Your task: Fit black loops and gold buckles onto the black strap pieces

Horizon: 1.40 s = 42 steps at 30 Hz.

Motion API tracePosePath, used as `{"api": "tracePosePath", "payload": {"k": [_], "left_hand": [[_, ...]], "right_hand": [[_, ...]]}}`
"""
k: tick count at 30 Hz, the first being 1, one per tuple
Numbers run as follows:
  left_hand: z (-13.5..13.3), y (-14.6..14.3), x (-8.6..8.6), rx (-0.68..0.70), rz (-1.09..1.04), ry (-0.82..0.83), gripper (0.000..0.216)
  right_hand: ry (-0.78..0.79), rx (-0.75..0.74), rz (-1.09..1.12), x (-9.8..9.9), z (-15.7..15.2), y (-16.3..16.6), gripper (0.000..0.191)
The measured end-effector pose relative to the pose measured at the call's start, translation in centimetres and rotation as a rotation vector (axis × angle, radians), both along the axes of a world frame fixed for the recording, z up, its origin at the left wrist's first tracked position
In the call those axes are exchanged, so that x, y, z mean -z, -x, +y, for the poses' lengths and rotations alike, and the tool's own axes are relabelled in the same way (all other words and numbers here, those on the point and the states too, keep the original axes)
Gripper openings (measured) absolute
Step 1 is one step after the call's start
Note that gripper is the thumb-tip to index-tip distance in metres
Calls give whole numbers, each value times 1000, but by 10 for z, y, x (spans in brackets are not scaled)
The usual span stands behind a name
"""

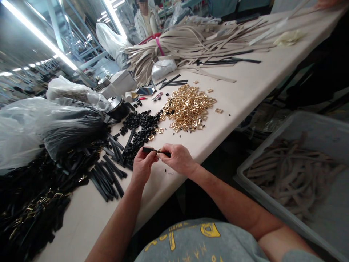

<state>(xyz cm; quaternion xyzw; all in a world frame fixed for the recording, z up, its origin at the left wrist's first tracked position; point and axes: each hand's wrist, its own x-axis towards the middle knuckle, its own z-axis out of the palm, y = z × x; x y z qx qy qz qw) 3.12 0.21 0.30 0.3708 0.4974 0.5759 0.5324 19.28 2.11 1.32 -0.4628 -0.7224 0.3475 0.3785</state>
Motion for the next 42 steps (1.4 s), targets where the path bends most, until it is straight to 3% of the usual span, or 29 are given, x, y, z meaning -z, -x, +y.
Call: {"api": "tracePosePath", "payload": {"k": [10,15,21,33,38,42], "left_hand": [[0,-1,-5,95,-94,67,26],[0,-1,-7,96,-143,91,26],[-1,0,-2,87,12,26,28],[-9,-7,-2,118,243,-162,25],[-8,-4,-3,157,145,-122,27],[-8,-1,-4,285,18,13,37]], "right_hand": [[-169,61,-239,-6,-4,0,14],[-150,34,-233,-6,-5,1,12],[-72,-32,-128,-5,-4,2,10],[-19,88,-70,-8,3,-5,14],[19,-19,-41,-12,9,-12,14],[40,-179,-4,-18,12,-18,13]]}}
